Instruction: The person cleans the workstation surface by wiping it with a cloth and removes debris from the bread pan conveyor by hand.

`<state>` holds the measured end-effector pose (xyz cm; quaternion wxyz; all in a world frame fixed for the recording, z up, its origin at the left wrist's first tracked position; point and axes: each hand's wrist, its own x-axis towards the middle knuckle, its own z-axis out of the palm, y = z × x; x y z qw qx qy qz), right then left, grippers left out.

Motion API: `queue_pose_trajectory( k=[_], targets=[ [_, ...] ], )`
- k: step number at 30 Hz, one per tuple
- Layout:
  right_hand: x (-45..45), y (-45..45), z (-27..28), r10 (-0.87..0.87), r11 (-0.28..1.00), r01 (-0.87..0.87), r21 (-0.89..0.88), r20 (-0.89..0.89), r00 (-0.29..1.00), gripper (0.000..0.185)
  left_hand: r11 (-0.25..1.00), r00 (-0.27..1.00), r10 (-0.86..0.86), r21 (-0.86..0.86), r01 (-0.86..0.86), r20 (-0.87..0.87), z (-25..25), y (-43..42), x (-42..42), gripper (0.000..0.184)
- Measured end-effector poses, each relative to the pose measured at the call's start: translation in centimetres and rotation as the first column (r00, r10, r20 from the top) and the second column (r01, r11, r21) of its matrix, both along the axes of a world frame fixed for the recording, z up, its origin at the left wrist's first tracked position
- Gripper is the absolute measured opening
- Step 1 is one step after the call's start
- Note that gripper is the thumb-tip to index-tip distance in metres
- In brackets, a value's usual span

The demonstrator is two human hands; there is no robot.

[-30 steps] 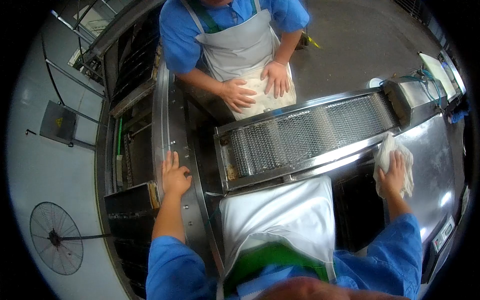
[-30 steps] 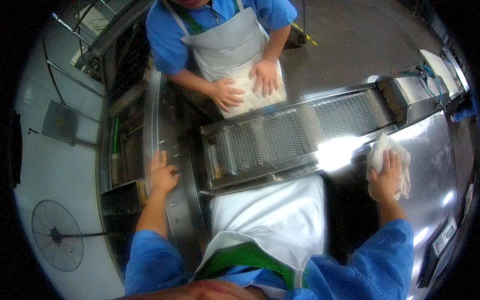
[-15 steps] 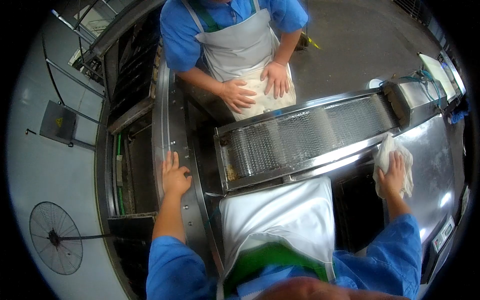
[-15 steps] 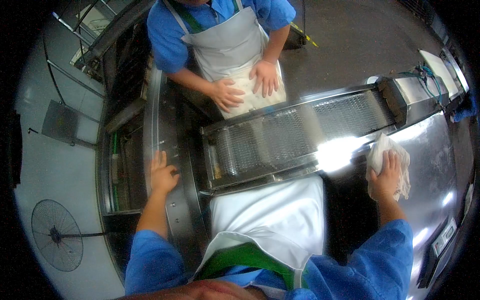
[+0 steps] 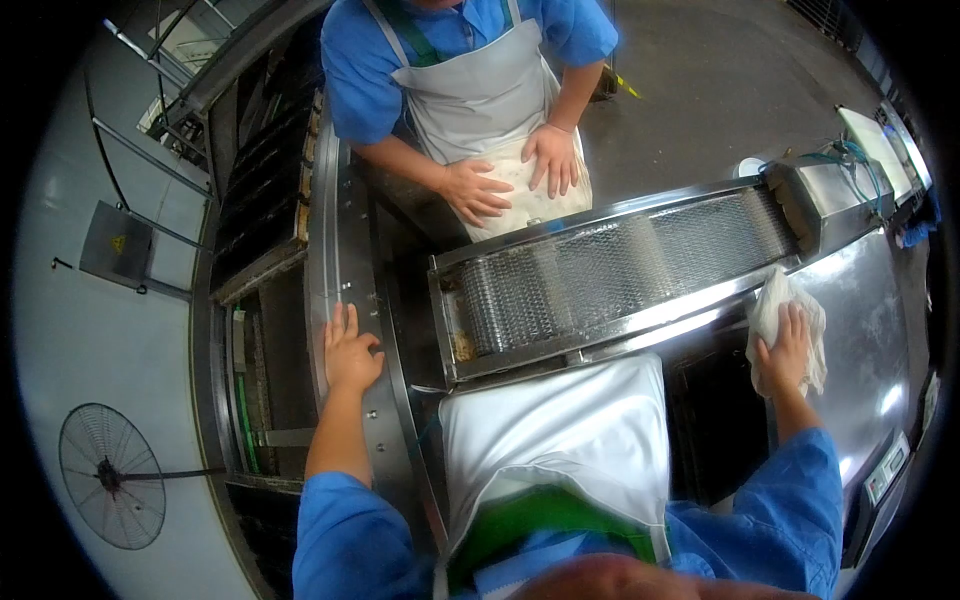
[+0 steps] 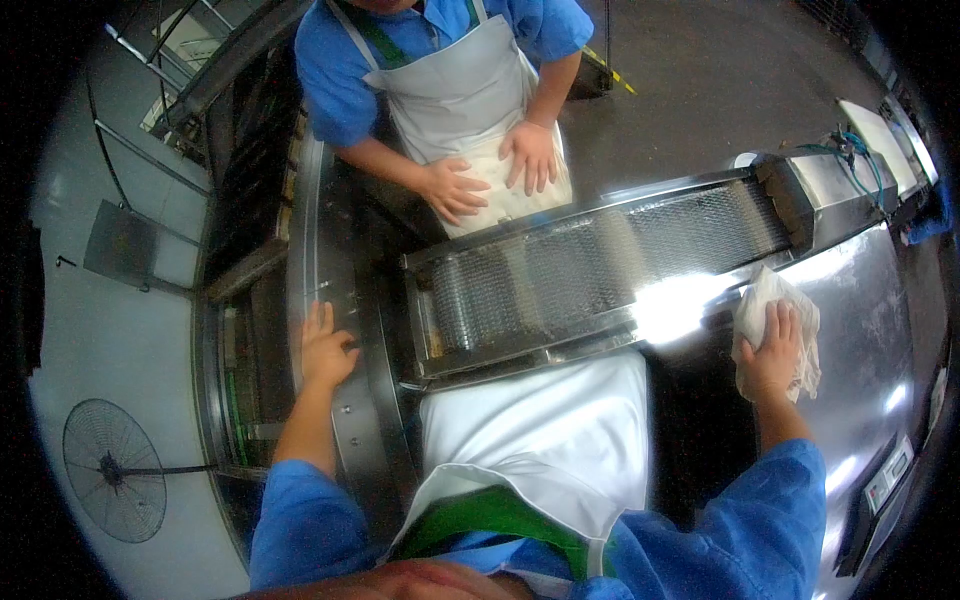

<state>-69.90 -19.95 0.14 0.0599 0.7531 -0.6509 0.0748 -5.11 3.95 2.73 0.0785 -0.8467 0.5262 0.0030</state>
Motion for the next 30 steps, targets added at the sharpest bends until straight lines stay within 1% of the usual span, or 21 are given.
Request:
queue_pose_trajectory(
  k=[14, 19, 25, 30],
  targets=[
    [0.5, 0.2, 0.5, -0.015, 1.0, 0.015, 0.009, 0.005, 1.0, 0.073, 1.0, 1.0, -0.005, -0.003, 0.005, -0.011, -0.2, 0.1, 0.2, 0.019],
    [-0.4, -0.2, -0.2, 0.036, 0.999, -0.036, -0.023, 0.003, 0.999, 0.072, 1.0, 1.0, 0.007, 0.014, -0.007, -0.019, 0.1, 0.0, 0.0, 0.02],
    [-0.4, -0.2, -0.4, 0.037, 0.999, -0.037, -0.029, 0.003, 0.999, 0.072, 1.0, 1.0, 0.011, 0.021, -0.011, -0.019, 0.0, 0.0, 0.1, 0.02],
    [0.0, 0.1, 0.0, 0.021, 1.0, -0.021, -0.017, 0.019, 1.0, 0.071, 1.0, 1.0, 0.0, -0.006, 0.0, -0.01, -0.2, 0.1, 0.2, 0.02]
  ],
)
